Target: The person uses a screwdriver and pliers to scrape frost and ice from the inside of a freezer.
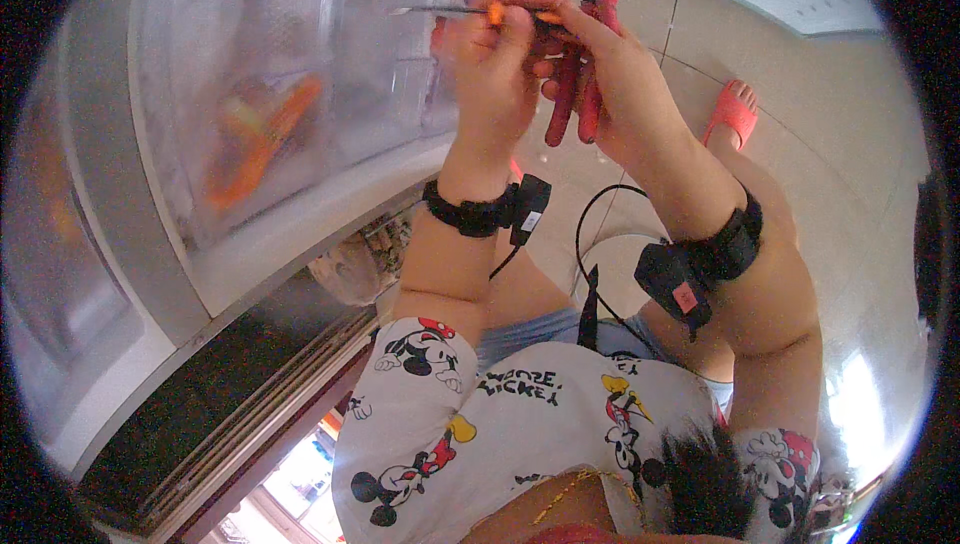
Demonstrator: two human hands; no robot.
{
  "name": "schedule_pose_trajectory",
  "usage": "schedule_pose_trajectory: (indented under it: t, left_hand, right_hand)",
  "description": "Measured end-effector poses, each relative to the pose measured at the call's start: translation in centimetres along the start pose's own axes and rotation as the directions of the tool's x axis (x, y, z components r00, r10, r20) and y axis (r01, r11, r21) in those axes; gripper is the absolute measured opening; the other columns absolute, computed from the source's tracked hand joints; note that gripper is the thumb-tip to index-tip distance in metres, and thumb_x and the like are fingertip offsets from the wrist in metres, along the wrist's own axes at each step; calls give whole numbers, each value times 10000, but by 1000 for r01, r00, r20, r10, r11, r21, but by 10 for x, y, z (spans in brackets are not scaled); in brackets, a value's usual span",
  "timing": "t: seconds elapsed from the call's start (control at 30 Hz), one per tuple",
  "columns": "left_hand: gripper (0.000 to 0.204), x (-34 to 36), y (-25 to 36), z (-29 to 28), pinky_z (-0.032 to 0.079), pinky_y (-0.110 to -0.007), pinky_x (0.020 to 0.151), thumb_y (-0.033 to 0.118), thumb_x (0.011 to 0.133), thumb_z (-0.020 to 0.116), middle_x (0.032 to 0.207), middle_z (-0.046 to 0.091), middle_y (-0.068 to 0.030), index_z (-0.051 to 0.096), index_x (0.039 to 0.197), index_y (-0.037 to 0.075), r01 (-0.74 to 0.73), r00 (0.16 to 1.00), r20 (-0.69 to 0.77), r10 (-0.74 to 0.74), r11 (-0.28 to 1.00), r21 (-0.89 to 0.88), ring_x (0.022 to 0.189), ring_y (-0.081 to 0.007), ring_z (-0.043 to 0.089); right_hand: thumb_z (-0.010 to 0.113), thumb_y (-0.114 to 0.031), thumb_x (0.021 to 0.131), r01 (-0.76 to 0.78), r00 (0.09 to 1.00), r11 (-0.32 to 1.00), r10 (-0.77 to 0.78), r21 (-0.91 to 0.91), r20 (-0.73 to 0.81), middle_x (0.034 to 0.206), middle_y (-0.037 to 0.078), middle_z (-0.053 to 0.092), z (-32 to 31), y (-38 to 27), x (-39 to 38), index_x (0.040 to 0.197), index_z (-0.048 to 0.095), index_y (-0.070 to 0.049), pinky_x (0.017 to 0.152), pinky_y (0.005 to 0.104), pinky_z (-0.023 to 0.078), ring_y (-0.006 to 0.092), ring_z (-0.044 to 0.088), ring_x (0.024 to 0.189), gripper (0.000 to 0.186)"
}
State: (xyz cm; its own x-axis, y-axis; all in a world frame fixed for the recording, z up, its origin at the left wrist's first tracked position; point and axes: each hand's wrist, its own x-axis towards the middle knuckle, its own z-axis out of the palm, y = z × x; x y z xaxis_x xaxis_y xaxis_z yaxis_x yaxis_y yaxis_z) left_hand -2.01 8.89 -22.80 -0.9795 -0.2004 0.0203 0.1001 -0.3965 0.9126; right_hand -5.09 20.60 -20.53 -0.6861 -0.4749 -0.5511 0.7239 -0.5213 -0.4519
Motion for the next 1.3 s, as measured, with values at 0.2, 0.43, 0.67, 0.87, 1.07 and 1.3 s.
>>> schedule_pose_trajectory:
  t: [0.2, 0.43, 0.67, 0.87, 1.07, 1.3]
  left_hand:
    - [241, 0, -2, 17, 489, -297, 819, 189, 956, 473, 1204, 562, -120, 467, 1143, 38, -20, 999, -33, 23, 996, 90, 976, -176, 589]
    - [226, 36, -19, -126, 494, -390, 866, 171, 930, 450, 1078, 590, -135, 497, 1075, 5, 12, 882, -372, -290, 803, -596, 980, -247, 589]
    - [195, 54, -4, -136, 521, -401, 826, 96, 876, 467, 1017, 602, -152, 530, 994, -45, -332, 665, -666, -337, 666, -668, 957, -281, 595]
    - [151, 54, 4, -151, 552, -362, 813, 16, 827, 490, 935, 632, -132, 573, 938, -43, -400, 674, -687, -271, 648, -648, 878, -255, 626]
    - [188, 37, -14, -98, 553, -348, 833, 14, 830, 491, 989, 638, -146, 582, 976, -62, -273, 746, -567, -350, 616, -739, 948, -252, 628]
    - [218, 36, -16, -54, 548, -336, 841, 84, 892, 470, 1027, 624, -159, 542, 1047, -53, -241, 763, -537, -361, 611, -754, 968, -257, 623]
  right_hand:
    - [527, -193, 894, 7, 1000, 989, -7, 150, 1, 782, 75, 567, 5, -21, -7, 925, 518, 3, 537, 270, 452, 156, 528, 614, 199]
    - [500, -175, 874, -54, 995, 964, 75, 259, -68, 636, 86, 511, -17, -24, 7, 820, 515, -16, 479, 339, 447, 207, 506, 535, 169]
    - [494, -196, 884, -106, 989, 959, 130, 264, -75, 637, 81, 505, -9, -17, 12, 857, 499, -20, 473, 349, 436, 217, 509, 537, 177]
    - [505, -191, 878, -98, 990, 956, 122, 278, -72, 660, 77, 499, -4, -21, 6, 857, 502, -12, 492, 337, 446, 207, 502, 552, 181]
    - [517, -191, 873, -82, 994, 952, 99, 295, -43, 689, 77, 506, -3, -26, 15, 873, 503, -7, 520, 328, 463, 195, 507, 572, 184]
    - [517, -196, 867, -73, 996, 965, 85, 252, -35, 645, 72, 510, 0, -34, 20, 819, 505, -10, 486, 330, 456, 200, 511, 549, 192]
